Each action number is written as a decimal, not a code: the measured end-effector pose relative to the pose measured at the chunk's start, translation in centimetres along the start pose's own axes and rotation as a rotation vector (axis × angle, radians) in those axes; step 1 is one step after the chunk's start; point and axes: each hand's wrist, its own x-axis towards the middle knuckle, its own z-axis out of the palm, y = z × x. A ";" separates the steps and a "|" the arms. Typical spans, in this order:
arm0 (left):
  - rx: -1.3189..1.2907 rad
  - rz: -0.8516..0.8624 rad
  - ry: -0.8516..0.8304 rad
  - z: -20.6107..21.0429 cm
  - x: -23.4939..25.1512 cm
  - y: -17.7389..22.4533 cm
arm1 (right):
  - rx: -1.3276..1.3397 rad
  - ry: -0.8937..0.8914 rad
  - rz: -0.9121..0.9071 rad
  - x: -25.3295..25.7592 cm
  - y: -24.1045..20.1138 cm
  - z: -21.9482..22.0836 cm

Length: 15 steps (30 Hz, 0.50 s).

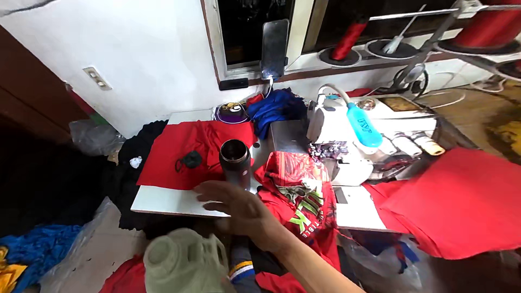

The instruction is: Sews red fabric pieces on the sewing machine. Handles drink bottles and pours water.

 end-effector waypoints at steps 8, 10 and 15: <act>0.924 0.154 0.537 4.7 4.9 -0.7 | -0.767 0.482 -0.077 -0.2 0.5 7.8; 0.967 0.123 0.610 5.7 5.3 -0.6 | -0.750 0.472 -0.147 0.6 0.5 7.4; 0.663 0.109 0.233 1.8 2.7 0.1 | -0.446 -0.055 -0.293 1.2 -1.5 4.9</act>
